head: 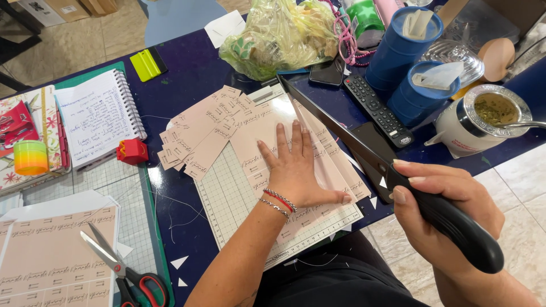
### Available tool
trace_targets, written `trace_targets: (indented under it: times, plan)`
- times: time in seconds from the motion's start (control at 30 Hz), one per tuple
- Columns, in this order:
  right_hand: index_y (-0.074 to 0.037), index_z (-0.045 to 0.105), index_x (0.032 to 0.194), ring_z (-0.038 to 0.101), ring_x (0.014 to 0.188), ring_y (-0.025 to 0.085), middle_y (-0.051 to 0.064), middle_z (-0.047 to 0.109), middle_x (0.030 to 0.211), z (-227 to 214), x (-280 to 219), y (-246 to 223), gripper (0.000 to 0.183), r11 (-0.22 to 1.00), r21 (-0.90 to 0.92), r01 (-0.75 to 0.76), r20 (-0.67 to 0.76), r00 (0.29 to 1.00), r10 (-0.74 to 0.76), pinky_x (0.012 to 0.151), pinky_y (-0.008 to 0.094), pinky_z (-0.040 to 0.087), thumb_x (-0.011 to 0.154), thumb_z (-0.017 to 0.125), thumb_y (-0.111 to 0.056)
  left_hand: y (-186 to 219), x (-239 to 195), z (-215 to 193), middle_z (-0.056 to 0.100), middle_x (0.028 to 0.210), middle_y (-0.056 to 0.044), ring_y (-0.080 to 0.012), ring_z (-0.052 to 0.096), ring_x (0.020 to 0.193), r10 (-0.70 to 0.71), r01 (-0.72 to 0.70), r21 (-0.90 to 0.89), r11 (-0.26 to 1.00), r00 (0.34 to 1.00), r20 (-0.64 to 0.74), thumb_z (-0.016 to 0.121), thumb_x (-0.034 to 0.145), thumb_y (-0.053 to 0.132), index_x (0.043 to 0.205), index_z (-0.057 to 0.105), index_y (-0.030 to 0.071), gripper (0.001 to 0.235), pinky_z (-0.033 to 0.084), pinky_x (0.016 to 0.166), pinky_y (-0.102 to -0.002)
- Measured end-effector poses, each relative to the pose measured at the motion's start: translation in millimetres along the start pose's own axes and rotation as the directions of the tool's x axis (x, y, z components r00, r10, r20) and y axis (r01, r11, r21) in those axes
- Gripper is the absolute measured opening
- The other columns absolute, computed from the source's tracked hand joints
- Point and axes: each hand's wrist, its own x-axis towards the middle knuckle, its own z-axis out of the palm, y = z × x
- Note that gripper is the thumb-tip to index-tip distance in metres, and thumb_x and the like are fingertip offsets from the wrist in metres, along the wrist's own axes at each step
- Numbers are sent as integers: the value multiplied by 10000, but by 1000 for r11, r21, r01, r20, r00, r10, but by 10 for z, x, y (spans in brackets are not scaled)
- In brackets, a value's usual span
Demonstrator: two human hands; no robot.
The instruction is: Trimming printed paper sheets into strips using a manual paper trimmer
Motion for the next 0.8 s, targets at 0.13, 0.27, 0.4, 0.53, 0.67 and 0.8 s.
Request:
trace_targets:
  times: [0.13,0.27,0.4,0.53,0.67,0.8]
  plan:
    - [7,579,1019,748,1032,272,241,733,1126,1,-2,5,188,1000,15,-2,-4,1000,2,980,324,576,939,749,-4,-28,20,89,-67,1714,-182,-517,-135,1527,19,-20,-8,1000,997,-78,479,441,1086,1614,36,9,1653,-51,1057,-866]
    - [12,582,1018,750,1021,270,240,733,1120,-2,8,4,191,1000,12,17,-1,1000,-17,966,318,580,934,753,1,-37,-1,39,-110,1714,-180,-512,-162,1526,24,-25,-23,999,999,-43,487,473,1062,1618,3,12,1627,-67,1062,-856]
    - [23,578,1004,752,1017,284,251,731,1106,3,16,-9,187,1000,12,25,-3,1000,-25,960,330,584,930,750,13,-40,-3,32,-124,1715,-170,-499,-190,1525,25,-25,-28,999,999,-25,476,474,1057,1622,-6,25,1617,-82,1064,-852]
    - [20,571,1010,757,1011,289,251,732,1103,-4,20,-9,197,999,0,37,4,999,-37,953,334,586,932,751,8,-40,-2,49,-100,1713,-177,-501,-171,1526,27,-28,-30,999,998,-56,510,478,1063,1618,14,19,1623,-72,1066,-851]
    - [12,565,1019,759,1014,280,239,734,1104,-5,-9,-2,204,999,-12,37,8,999,-37,964,329,585,935,749,-1,-38,13,80,-92,1713,-179,-501,-164,1526,24,-25,-6,1000,998,-58,495,466,1079,1617,12,15,1640,-54,1064,-854]
    - [-10,552,1008,756,1007,255,217,737,1091,5,-104,51,210,1000,-12,28,8,1000,-28,946,314,590,928,746,-28,-21,40,89,-52,1714,-188,-504,-125,1531,9,-5,54,999,998,-65,508,432,1112,1615,30,10,1686,1,1062,-864]
